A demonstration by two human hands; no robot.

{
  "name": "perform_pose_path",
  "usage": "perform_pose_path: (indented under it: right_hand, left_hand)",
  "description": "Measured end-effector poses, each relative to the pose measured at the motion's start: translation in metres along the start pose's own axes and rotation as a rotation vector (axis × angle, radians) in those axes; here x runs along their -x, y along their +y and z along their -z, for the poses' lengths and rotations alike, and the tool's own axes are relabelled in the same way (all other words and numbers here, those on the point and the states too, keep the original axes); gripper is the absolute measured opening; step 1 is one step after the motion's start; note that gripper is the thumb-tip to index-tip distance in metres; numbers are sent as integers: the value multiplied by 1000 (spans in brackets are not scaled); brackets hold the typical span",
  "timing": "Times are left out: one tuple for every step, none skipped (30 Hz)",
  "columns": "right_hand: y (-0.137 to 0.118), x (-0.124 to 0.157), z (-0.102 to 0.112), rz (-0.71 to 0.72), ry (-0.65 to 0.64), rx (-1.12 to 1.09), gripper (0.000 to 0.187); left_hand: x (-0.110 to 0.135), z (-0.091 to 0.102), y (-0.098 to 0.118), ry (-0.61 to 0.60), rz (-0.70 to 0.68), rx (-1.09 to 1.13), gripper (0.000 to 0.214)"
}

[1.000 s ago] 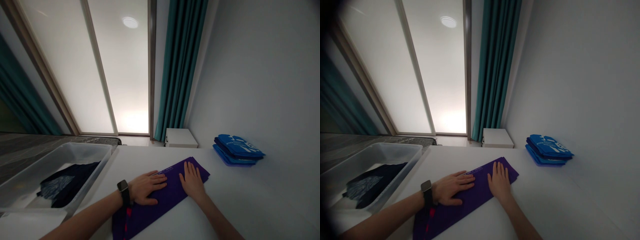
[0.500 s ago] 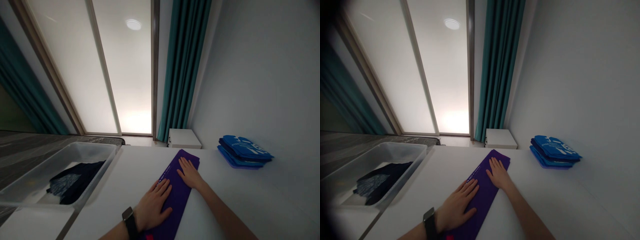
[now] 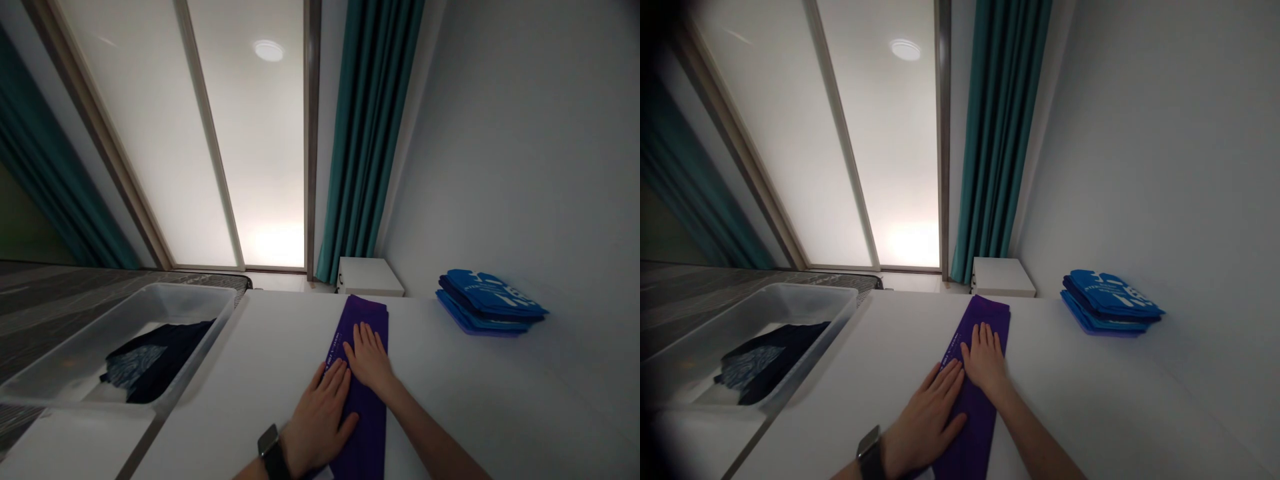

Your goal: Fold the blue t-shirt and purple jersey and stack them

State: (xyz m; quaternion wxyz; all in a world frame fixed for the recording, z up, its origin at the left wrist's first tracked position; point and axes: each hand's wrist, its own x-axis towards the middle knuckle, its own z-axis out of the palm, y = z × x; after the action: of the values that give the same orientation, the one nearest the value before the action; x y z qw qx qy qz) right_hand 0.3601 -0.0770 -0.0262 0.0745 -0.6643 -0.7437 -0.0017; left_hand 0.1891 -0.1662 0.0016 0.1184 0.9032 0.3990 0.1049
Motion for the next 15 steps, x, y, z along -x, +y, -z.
perform_pose_path:
  right_hand:
    - [-2, 1, 0, 7, 3, -2, 69]
    - [-3, 1, -1, 17, 5, -4, 69]
    - [-3, -1, -1, 29, 7, -9, 70]
    - [-3, -3, 0, 43, 9, -13, 70]
    - [-2, -6, 0, 57, 9, -16, 70]
    - [-1, -10, -1, 74, 7, -18, 70]
    - [-1, -14, -1, 94, 3, -20, 71]
    - [0, -19, -1, 117, -5, -24, 71]
    - [-1, -24, -1, 140, -16, -29, 71]
    - [-1, -28, -1, 164, -30, -34, 71]
    - [-2, -33, -1, 189, -45, -39, 70]
    - [-3, -37, -2, 211, -58, -42, 70]
    - [-5, -41, -2, 230, -69, -45, 70]
    - [-6, -45, -2, 247, -78, -47, 70]
    - [-7, -48, -2, 260, -83, -48, 70]
  left_hand:
    - [0, 4, -4, -15, -34, 11, 70]
    - [1, 6, -8, -25, -56, 18, 71]
    - [2, 8, -11, -33, -63, 22, 72]
    - [4, 8, -13, -42, -60, 26, 72]
    - [6, 8, -14, -45, -46, 29, 72]
    - [8, 6, -14, -41, -24, 30, 70]
    - [9, 5, -14, -32, 0, 30, 69]
    - [11, 2, -12, -19, 23, 28, 68]
    - [12, 0, -10, -3, 48, 24, 67]
    - [12, -2, -7, 9, 71, 20, 68]
    - [12, -5, -5, 17, 92, 16, 68]
    - [12, -7, -3, 21, 112, 12, 69]
    - [12, -9, -1, 20, 129, 11, 70]
    - [12, -10, 0, 17, 143, 9, 70]
    - [12, -11, 1, 15, 154, 9, 70]
